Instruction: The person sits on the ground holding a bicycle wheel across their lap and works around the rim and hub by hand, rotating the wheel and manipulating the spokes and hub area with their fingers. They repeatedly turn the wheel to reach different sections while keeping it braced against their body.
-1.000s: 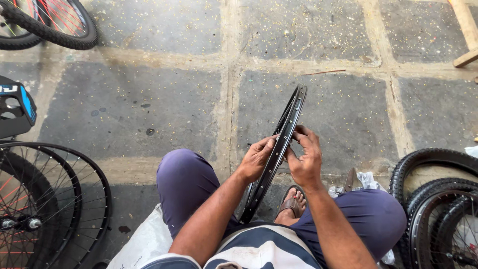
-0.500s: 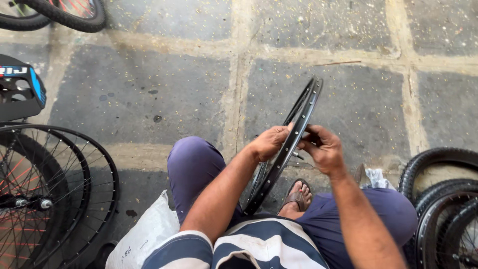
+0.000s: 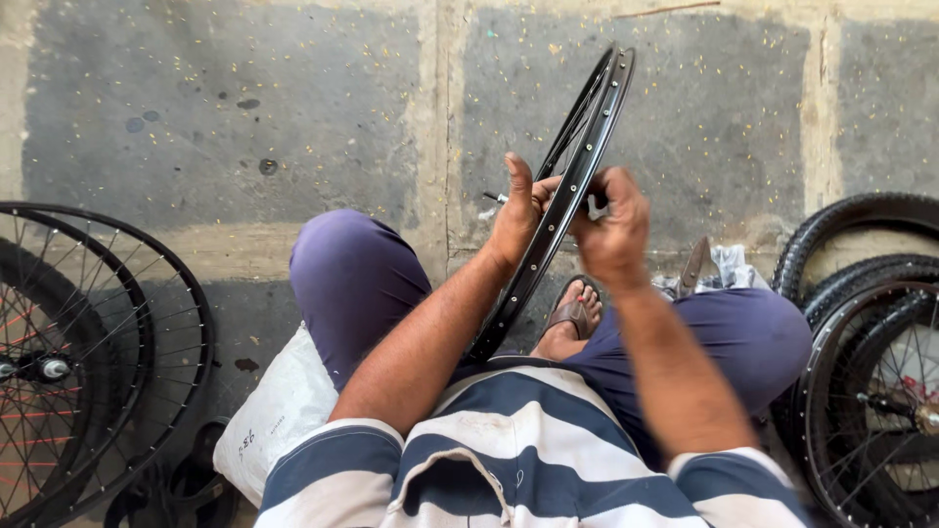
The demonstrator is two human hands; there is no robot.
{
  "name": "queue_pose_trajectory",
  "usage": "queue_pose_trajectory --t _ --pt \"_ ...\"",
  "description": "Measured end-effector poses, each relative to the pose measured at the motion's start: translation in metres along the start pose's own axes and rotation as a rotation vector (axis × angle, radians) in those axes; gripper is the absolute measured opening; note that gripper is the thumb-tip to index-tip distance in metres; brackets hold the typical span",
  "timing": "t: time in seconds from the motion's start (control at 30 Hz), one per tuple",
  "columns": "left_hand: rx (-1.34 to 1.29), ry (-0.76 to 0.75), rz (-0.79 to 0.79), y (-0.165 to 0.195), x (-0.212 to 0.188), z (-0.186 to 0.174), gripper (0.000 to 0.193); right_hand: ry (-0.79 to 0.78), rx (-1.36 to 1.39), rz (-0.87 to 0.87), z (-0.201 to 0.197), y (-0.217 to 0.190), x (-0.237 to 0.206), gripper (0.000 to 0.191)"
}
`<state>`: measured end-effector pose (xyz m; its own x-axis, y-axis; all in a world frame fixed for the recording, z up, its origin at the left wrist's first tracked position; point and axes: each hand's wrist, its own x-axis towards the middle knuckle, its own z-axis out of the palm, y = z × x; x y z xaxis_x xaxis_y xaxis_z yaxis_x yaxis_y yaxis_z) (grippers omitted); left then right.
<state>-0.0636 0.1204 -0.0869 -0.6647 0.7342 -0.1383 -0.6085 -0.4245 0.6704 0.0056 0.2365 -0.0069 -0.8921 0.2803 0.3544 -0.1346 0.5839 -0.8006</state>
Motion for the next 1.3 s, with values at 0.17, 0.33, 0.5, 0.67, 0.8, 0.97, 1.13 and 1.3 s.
queue_pose_trajectory --t 0.17,0.33,0.5,0.67,0.8,0.97,1.13,1.3 --pt "0.059 0.005 0.016 0.014 -0.017 -0.001 0.079 0.330 -0.114 -0.127 0.027 -0.020 -0.007 0.040" --pt "0.409 -0.075 0.156 0.025 -0.036 -0.007 0.050 0.183 -0.027 -0.009 0.005 -0.010 0.000 0.030" --pt "0.176 -0.128 0.106 0.010 -0.034 -0.012 0.049 -0.311 0.498 0.107 -0.029 -0.006 0.017 0.027" --pt "0.141 -0.113 0.051 0.006 -0.028 -0.022 0.046 -0.579 0.518 0.131 -0.038 -0.005 0.043 0.041" --pt "0.089 -0.133 -0.133 0.024 -0.012 -0.028 0.048 -0.628 0.294 0.118 -0.030 -0.011 0.044 0.048" --pt "0.222 -0.140 0.012 0.030 -0.015 -0.014 0.046 -0.563 0.427 0.007 -0.027 -0.007 0.041 0.040" --pt "0.349 0.042 0.201 0.009 -0.028 -0.001 0.050 -0.370 0.203 -0.111 -0.018 0.005 0.035 0.033" --pt "0.329 0.110 0.143 0.006 -0.023 -0.007 0.060 -0.064 0.020 -0.026 0.010 -0.002 0.017 0.035"
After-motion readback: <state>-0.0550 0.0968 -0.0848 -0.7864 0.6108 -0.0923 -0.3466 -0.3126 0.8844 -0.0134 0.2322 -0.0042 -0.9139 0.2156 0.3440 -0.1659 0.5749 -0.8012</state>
